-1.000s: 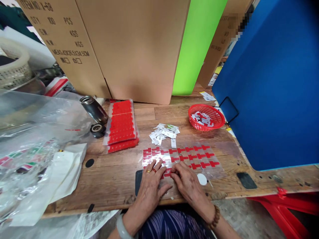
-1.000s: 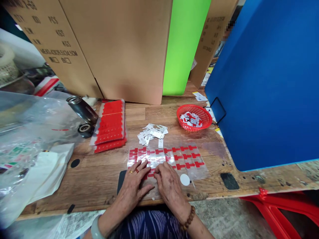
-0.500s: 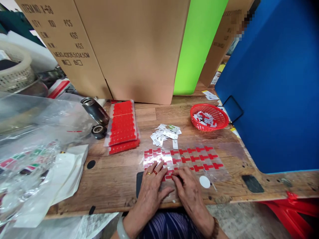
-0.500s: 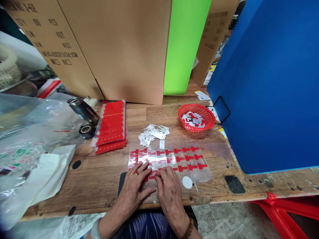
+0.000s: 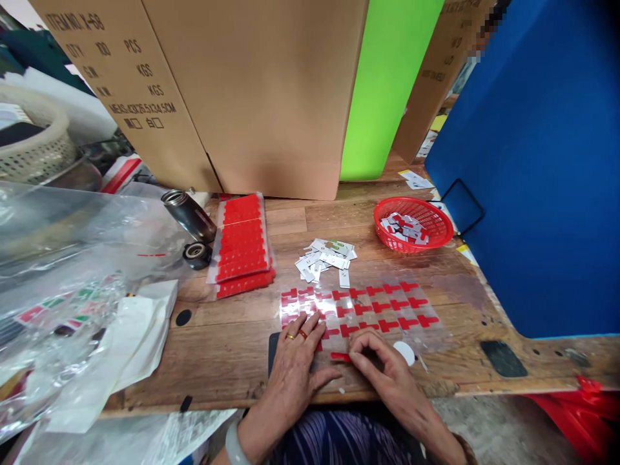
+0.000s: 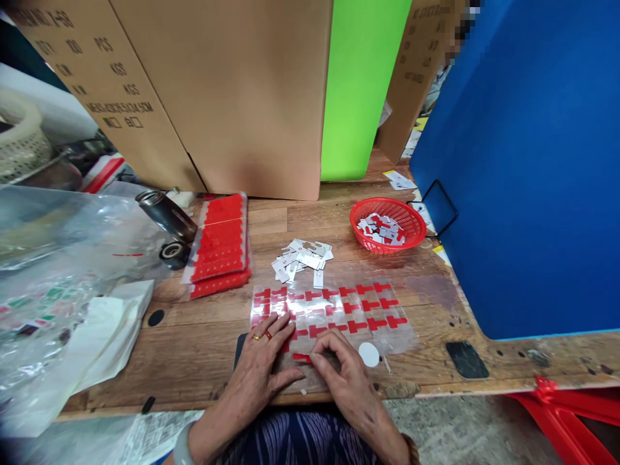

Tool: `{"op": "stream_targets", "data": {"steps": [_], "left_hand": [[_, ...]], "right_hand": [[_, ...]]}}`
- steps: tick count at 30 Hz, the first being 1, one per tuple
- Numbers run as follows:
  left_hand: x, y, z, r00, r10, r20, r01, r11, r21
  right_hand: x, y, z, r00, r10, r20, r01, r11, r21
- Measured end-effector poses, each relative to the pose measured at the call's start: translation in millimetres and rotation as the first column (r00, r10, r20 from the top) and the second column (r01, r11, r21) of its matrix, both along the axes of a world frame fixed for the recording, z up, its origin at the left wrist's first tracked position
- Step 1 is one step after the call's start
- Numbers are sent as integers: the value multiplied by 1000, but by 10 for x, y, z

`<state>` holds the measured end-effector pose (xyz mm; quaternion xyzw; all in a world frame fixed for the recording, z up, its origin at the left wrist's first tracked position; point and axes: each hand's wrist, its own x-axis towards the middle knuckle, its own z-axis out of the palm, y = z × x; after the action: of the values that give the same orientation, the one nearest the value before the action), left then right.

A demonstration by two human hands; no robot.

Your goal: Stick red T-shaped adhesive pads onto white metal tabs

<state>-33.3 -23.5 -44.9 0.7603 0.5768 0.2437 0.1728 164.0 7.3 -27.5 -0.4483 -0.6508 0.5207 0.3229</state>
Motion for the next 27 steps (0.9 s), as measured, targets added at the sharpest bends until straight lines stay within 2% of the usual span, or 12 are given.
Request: {"op": "stream_targets", "data": {"steps": [2, 5, 7, 9, 12, 15, 19, 22, 27], "left_hand": [[-45, 79, 127, 998, 22, 58, -17, 997, -79], [-140, 348, 324, 975, 175, 139, -144, 968, -205], [-214, 621, 391, 955, 262, 139, -238, 956, -169], [-282, 926, 388, 946, 302, 118, -287, 949, -126], [-354, 1333, 312, 947, 321, -6, -317, 934, -164], [-392, 1575, 249, 943, 330, -42, -331, 920, -210], [-418, 1675, 231, 942, 334, 12, -319, 908, -271], [-410, 1666, 238, 931, 345, 119, -291, 898, -330], [-353, 1533, 321, 837, 410, 363, -236, 868, -438]], "right_hand": [[56, 8, -18, 995, -32, -92, 26, 998, -64], [74, 21, -54, 963, -157, -220, 130, 983, -132], [45, 25, -68, 930, -252, -269, 216, 964, -156], [7, 22, -68, 911, -308, -275, 273, 949, -159], [-28, 1, -59, 916, -330, -227, 312, 943, -114], [-19, -20, -67, 926, -332, -181, 328, 943, -55], [6, -23, -82, 928, -337, -159, 335, 941, -42], [8, -18, -70, 933, -332, -139, 330, 943, -38], [5, -12, -29, 932, -332, -144, 332, 943, -29]]}}
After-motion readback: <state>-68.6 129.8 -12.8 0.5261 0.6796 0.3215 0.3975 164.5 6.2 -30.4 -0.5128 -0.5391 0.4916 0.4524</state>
